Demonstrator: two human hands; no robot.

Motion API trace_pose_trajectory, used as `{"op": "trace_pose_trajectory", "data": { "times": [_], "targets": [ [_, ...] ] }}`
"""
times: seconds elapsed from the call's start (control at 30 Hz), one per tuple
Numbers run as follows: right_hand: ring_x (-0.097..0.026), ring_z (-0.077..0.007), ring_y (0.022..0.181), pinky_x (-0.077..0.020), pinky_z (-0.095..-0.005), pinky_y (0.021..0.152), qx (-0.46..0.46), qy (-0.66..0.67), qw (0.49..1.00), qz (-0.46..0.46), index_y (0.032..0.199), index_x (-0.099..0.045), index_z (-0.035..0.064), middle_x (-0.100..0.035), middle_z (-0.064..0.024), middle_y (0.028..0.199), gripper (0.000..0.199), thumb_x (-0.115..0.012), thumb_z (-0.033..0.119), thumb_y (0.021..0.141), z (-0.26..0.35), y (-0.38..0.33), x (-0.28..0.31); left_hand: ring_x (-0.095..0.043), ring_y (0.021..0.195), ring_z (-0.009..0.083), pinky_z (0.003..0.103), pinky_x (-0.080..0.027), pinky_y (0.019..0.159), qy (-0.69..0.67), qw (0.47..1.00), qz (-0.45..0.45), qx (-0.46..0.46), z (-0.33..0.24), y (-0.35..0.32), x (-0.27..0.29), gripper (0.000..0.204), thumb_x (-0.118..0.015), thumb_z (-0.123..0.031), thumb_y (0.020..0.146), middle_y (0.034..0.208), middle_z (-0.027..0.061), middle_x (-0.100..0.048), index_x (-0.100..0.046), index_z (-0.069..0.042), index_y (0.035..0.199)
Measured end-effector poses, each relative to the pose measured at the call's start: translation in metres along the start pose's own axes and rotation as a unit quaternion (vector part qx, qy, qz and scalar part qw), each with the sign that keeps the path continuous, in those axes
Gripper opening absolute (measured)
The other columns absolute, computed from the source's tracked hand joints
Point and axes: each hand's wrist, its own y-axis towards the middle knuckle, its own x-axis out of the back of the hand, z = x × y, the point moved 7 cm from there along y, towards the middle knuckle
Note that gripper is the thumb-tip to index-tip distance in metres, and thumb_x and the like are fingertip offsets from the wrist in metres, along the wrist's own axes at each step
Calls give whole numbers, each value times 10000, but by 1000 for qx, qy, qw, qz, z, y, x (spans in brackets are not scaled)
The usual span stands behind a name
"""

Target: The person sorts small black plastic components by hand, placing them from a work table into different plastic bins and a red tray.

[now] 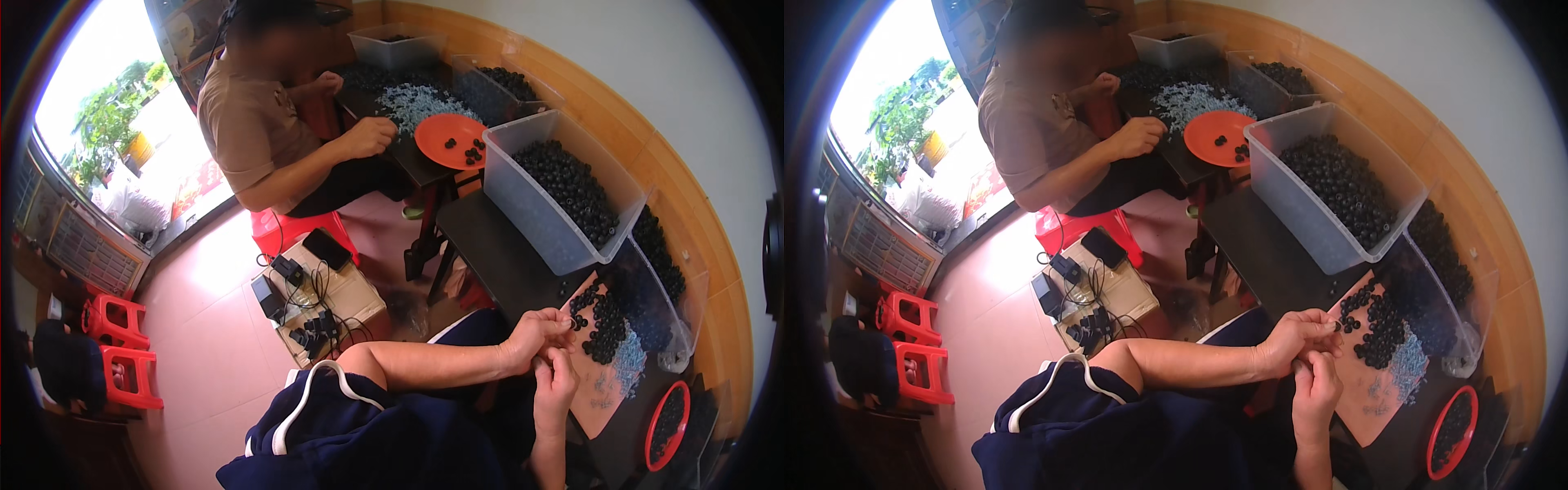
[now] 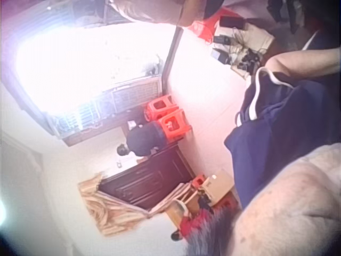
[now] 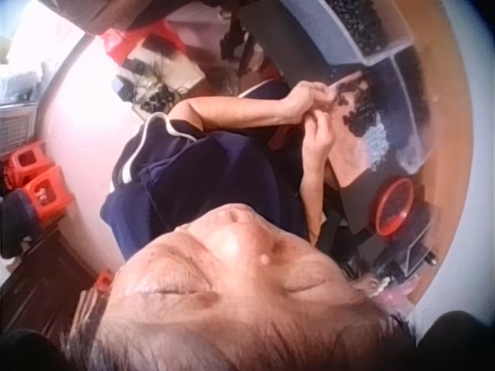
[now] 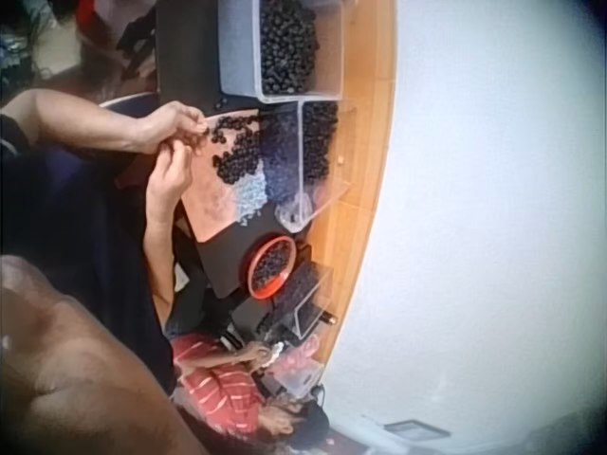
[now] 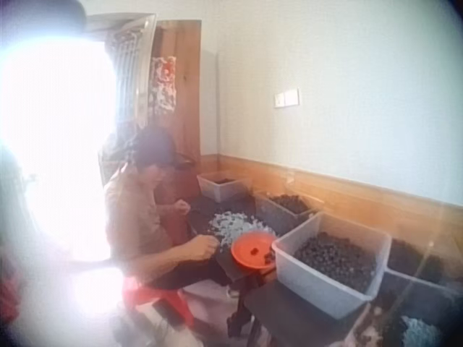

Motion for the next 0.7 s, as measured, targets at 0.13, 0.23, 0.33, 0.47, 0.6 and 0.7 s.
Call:
{"op": "trace_pose_trajectory", "data": {
  "times": [0.13,0.23,0.33,0.47,0.6,0.7],
  "targets": [
    [-617,-338,797,-500,-406,708,9,-21,1000,6,985,-603,-30,-597,-168,865,120,-655,13,885,-2,-3,-1,-692,783,227,336,-577,773,0,1000,6,2,2,0,1,114,-609,-124,980,886,112,-660,-572,-17,967],
    [-617,-352,808,-498,-417,706,41,-38,998,18,999,-608,-29,-596,-172,877,120,-641,19,894,4,-5,-1,-689,781,222,328,-573,761,-4,1000,6,7,3,-2,0,114,-605,-127,984,881,106,-656,-572,-19,971],
    [-629,-333,823,-510,-394,709,64,-78,995,19,1019,-598,-45,-613,-166,902,106,-592,3,925,8,-8,-2,-683,774,213,319,-567,745,2,1000,8,9,5,-3,0,122,-602,-137,992,877,99,-652,-572,-20,977],
    [-623,-349,817,-505,-400,702,71,-86,993,28,1025,-590,-44,-608,-175,908,108,-585,3,929,9,-9,-3,-673,765,201,310,-561,731,14,1000,5,10,7,-3,2,130,-591,-147,1007,876,94,-649,-570,-20,992],
    [-620,-364,800,-499,-422,683,73,-94,992,28,1000,-591,-32,-598,-171,889,98,-607,20,919,8,-8,-3,-666,764,195,302,-560,731,22,1000,11,8,8,-2,1,122,-576,-143,1016,879,92,-647,-565,-21,1008],
    [-614,-376,783,-490,-439,664,83,-103,991,21,980,-593,-20,-586,-163,867,102,-634,36,906,8,-8,-5,-661,775,190,297,-556,740,16,1000,22,9,7,-2,1,122,-570,-143,1020,891,92,-644,-560,-21,1024]
  ]
}}
